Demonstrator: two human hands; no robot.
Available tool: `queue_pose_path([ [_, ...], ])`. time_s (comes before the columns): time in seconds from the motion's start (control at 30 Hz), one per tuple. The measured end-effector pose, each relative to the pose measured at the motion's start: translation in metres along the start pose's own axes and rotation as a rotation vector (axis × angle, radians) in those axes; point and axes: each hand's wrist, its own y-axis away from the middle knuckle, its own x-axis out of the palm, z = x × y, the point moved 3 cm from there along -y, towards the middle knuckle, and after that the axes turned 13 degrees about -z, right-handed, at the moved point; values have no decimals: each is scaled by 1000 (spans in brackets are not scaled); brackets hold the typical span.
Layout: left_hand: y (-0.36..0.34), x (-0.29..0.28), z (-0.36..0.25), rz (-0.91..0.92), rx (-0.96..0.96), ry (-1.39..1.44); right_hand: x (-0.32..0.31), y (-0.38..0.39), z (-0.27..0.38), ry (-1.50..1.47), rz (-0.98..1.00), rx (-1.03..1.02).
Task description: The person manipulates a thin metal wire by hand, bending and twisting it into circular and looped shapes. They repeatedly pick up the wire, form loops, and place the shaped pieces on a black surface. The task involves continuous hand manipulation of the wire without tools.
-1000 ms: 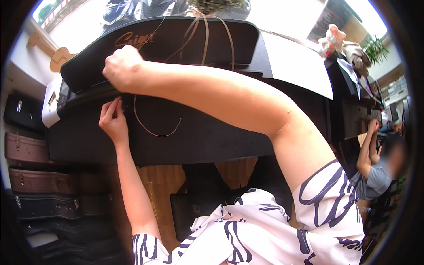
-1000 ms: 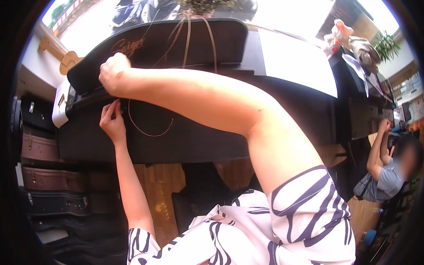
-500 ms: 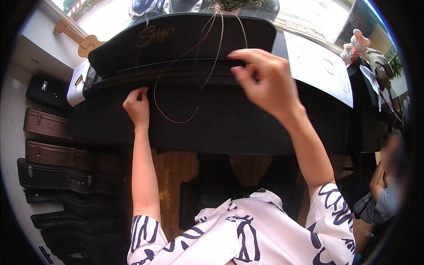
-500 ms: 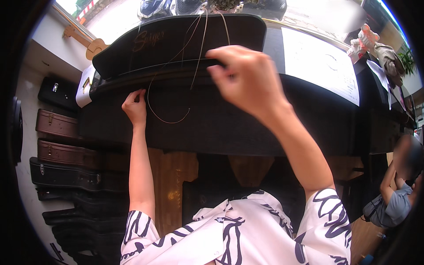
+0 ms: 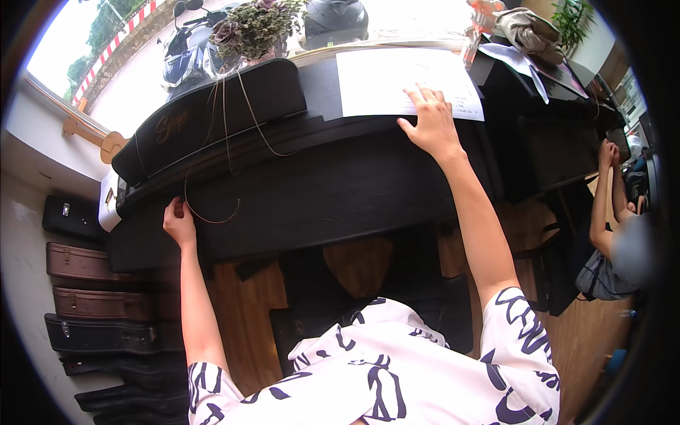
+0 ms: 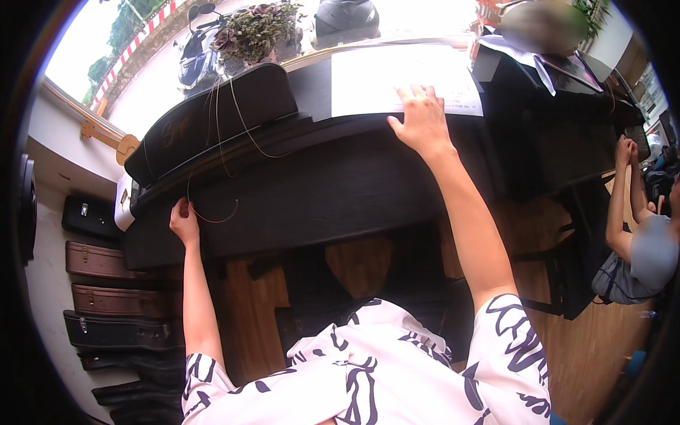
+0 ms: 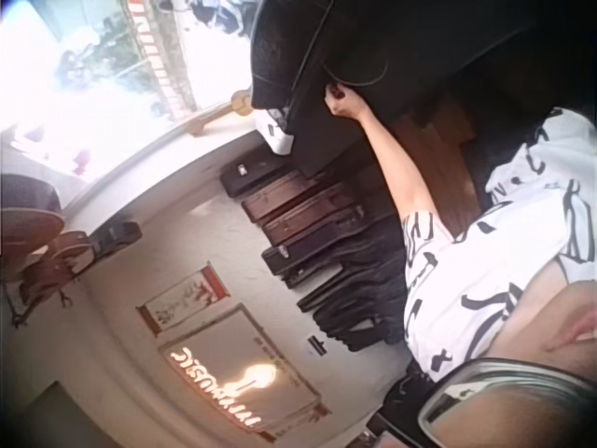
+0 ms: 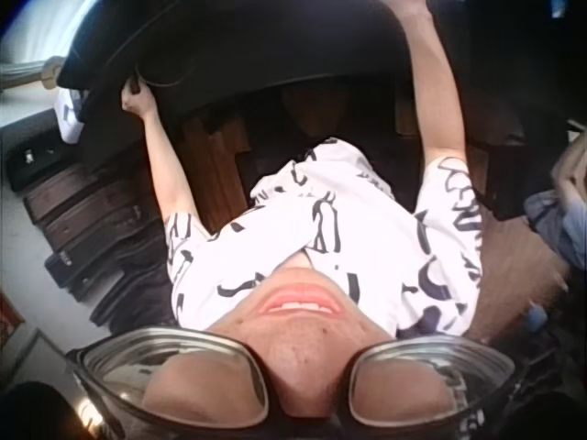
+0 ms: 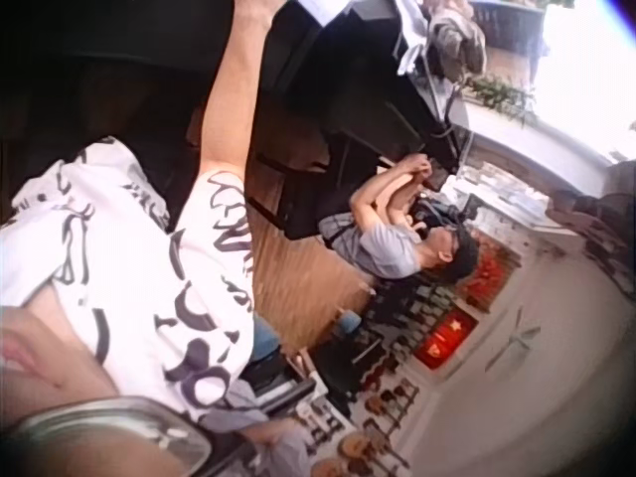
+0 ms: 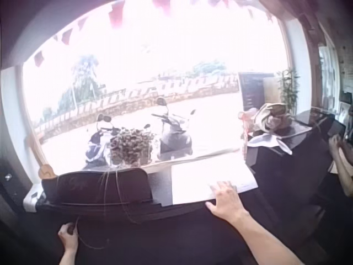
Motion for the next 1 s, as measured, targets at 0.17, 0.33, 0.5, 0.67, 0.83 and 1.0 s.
queue_pose_path([
  [0.17,7,-24,42,27,-158,115,5,-12,12,57,8,-97],
  [0.33,5,-45,-58,-53,-309,231,10,-11,8,-112,-146,-182],
  [0.5,27,-34,-184,-12,-315,519,5,-4,13,-263,-114,-203],
  [0.67,91,-6,-292,483,-265,735,-12,13,23,-556,-184,-203],
  [0.83,129,33,-335,680,-342,955,-6,53,57,-1240,129,230],
  [1.0,145,38,-317,588,-639,1038,41,76,87,-1339,391,379],
])
